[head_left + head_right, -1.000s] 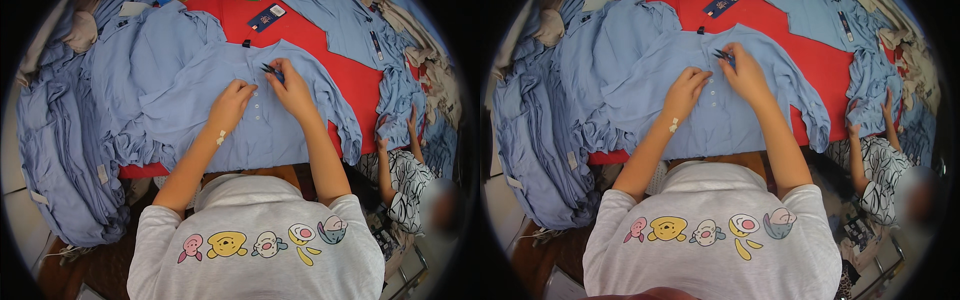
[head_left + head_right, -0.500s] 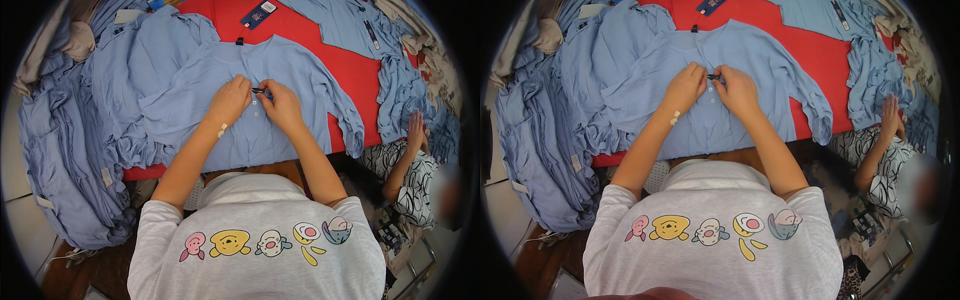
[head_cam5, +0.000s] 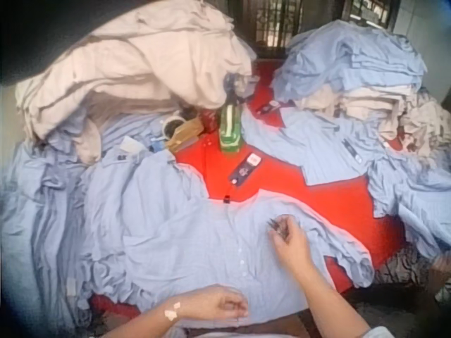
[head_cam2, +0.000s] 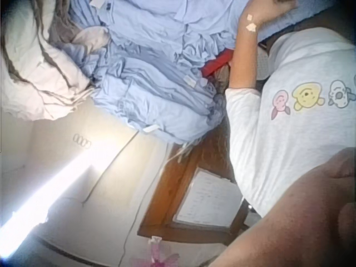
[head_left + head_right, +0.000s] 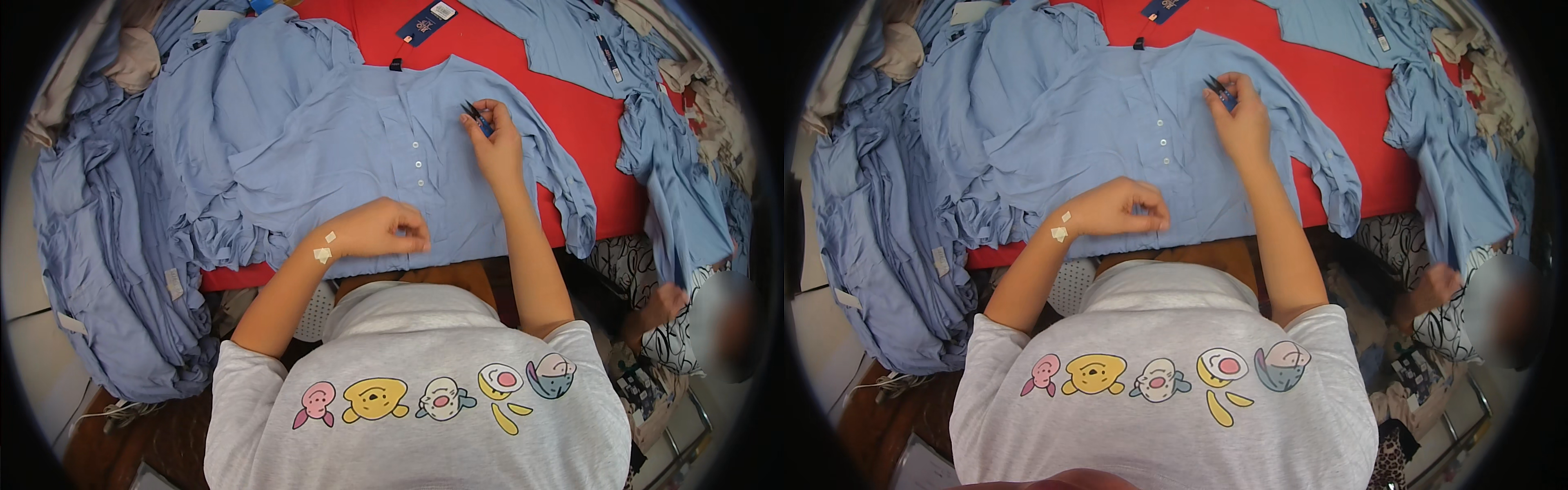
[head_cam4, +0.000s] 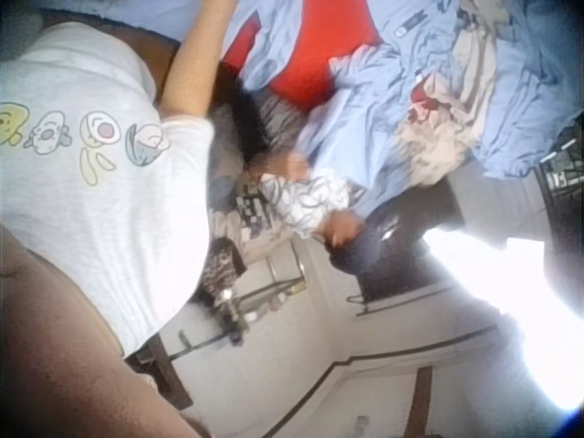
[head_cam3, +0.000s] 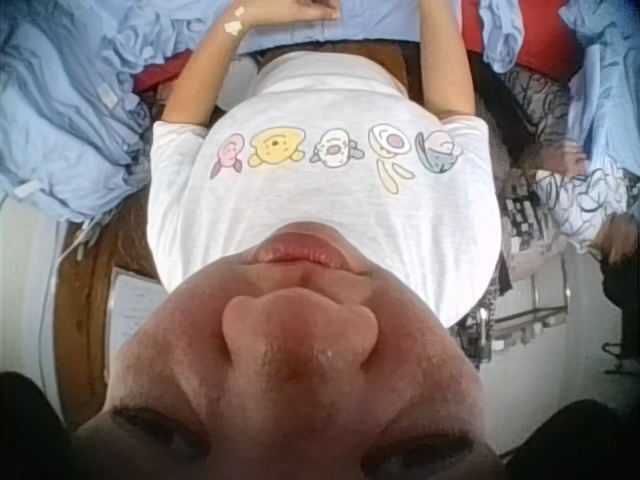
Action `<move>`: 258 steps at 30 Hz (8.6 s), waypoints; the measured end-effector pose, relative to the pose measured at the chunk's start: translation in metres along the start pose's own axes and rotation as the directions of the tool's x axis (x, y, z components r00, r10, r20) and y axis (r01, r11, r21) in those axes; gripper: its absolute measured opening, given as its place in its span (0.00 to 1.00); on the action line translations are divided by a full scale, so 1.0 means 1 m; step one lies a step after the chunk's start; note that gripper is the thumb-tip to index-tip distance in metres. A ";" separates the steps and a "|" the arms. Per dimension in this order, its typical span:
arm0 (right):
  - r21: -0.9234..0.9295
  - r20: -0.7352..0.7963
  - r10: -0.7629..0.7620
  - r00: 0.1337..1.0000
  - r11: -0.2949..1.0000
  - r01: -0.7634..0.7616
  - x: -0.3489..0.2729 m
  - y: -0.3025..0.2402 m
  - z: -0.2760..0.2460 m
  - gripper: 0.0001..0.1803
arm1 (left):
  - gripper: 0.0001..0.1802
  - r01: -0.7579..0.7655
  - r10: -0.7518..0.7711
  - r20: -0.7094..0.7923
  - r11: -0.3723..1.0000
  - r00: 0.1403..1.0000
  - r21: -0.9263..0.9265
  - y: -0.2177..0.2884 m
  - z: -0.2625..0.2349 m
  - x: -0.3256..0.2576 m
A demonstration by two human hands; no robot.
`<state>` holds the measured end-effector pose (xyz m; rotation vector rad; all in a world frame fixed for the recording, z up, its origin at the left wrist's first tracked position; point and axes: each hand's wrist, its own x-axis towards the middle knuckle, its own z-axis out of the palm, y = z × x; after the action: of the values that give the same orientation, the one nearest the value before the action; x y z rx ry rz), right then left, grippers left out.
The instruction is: The person uses small scissors to cut tags and threads from light blue shirts laid out on a red table. They handle each shirt one at a time, smoothing the fabric and trimming loose ends before moving to the next item.
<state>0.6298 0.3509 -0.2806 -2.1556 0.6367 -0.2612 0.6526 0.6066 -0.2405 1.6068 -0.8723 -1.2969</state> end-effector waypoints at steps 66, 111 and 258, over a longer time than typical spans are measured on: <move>-0.297 0.031 -0.383 0.923 0.878 0.375 0.021 0.115 -0.116 0.30 | 0.60 0.359 0.388 -0.603 0.539 0.697 0.762 -0.019 0.034 0.137; -0.011 0.241 -0.154 0.958 0.987 0.162 0.012 0.066 -0.207 0.20 | 0.31 0.245 0.313 -0.789 0.834 0.529 0.495 0.057 0.095 0.172; 0.073 0.465 -0.298 0.834 0.951 0.299 -0.088 -0.143 -0.206 0.14 | 0.11 -0.348 0.316 -0.700 0.932 0.640 0.102 0.159 0.073 -0.011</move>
<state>0.5230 0.3295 -0.0379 -2.2016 0.0160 0.1066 0.5794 0.5430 -0.0951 1.6219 -0.5905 -0.3482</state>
